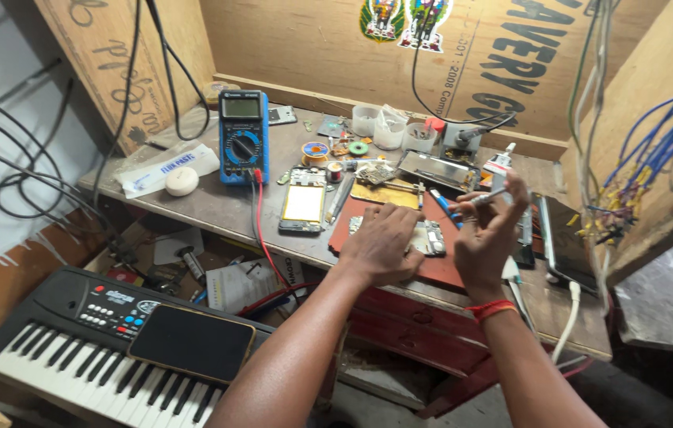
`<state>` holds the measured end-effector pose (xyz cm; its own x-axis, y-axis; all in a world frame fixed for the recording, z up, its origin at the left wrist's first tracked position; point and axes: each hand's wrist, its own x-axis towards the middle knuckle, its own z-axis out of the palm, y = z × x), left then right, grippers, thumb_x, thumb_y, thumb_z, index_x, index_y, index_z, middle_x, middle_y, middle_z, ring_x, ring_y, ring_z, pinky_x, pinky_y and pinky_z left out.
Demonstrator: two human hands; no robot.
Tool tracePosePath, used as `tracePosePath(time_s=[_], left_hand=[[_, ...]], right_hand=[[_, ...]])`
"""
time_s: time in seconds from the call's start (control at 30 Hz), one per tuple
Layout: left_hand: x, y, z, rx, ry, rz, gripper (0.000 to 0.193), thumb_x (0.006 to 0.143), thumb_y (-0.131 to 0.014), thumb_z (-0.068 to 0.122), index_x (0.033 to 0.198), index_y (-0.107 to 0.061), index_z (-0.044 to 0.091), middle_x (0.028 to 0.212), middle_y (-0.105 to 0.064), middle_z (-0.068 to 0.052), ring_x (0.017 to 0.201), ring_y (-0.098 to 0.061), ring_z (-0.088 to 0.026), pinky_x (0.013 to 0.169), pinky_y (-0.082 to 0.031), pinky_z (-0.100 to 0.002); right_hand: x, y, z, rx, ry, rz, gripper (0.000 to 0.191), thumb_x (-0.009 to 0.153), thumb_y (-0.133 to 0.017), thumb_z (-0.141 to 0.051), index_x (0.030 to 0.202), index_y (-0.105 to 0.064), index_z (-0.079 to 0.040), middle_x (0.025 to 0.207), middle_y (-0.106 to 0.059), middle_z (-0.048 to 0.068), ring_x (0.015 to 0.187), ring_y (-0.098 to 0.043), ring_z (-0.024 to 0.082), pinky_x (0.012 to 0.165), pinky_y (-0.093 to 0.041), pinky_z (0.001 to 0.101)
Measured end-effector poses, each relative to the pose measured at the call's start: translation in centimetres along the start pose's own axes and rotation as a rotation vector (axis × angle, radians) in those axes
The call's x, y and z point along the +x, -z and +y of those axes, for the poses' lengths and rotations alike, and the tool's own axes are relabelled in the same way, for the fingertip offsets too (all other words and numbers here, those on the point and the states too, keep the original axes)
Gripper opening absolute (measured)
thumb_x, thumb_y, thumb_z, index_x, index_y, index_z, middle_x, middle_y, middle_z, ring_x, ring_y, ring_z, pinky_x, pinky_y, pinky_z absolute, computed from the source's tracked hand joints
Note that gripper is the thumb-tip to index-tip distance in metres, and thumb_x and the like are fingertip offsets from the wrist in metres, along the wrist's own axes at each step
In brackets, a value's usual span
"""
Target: The person uses a precision screwdriver to remove screws from a disassembled mobile phone chassis on a workbench. They then use a soldering iron to work on the phone's motherboard, applying heat to specific points while holding the board steady.
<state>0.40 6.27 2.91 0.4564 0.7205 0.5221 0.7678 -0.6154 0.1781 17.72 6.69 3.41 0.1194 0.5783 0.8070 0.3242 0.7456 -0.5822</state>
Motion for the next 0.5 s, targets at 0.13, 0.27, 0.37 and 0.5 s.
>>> tracePosePath(time_s=[0.13, 0.27, 0.37, 0.5], left_hand=[[-0.08, 0.33, 0.21, 0.022, 0.006, -0.053, 0.056, 0.083, -0.061, 0.04, 0.126, -0.058, 0.003, 0.121, -0.063, -0.013, 0.118, -0.054, -0.029, 0.104, -0.039, -0.044], [-0.27, 0.41, 0.57, 0.065, -0.038, -0.018, 0.055, 0.082, -0.062, 0.039, 0.126, -0.059, 0.005, 0.123, -0.062, -0.013, 0.12, -0.053, -0.029, 0.103, -0.039, -0.045], [-0.54, 0.49, 0.57, 0.076, -0.036, -0.042, 0.052, 0.083, -0.061, 0.038, 0.124, -0.06, 0.007, 0.124, -0.062, -0.012, 0.12, -0.053, -0.028, 0.102, -0.039, -0.047], [-0.12, 0.62, 0.25, 0.068, -0.058, -0.026, 0.051, 0.081, -0.061, 0.038, 0.122, -0.061, 0.007, 0.12, -0.061, -0.012, 0.118, -0.054, -0.027, 0.098, -0.038, -0.048]], right_hand=[[-0.15, 0.24, -0.36, 0.025, -0.029, 0.007, 0.061, 0.108, -0.053, 0.009, 0.156, -0.024, -0.014, 0.103, -0.067, 0.015, 0.093, -0.073, 0.022, 0.085, -0.059, 0.033], [-0.02, 0.29, -0.35, 0.053, -0.053, 0.029, 0.063, 0.106, -0.053, 0.01, 0.157, -0.024, -0.013, 0.102, -0.067, 0.015, 0.092, -0.073, 0.02, 0.084, -0.06, 0.0323], [0.15, 0.3, -0.3, 0.057, -0.075, 0.035, 0.063, 0.104, -0.051, 0.011, 0.156, -0.025, -0.013, 0.101, -0.067, 0.014, 0.09, -0.073, 0.019, 0.082, -0.06, 0.031], [0.13, 0.04, -0.4, 0.075, -0.085, 0.029, 0.063, 0.105, -0.054, 0.009, 0.155, -0.024, -0.012, 0.101, -0.068, 0.014, 0.09, -0.072, 0.019, 0.083, -0.06, 0.0303]])
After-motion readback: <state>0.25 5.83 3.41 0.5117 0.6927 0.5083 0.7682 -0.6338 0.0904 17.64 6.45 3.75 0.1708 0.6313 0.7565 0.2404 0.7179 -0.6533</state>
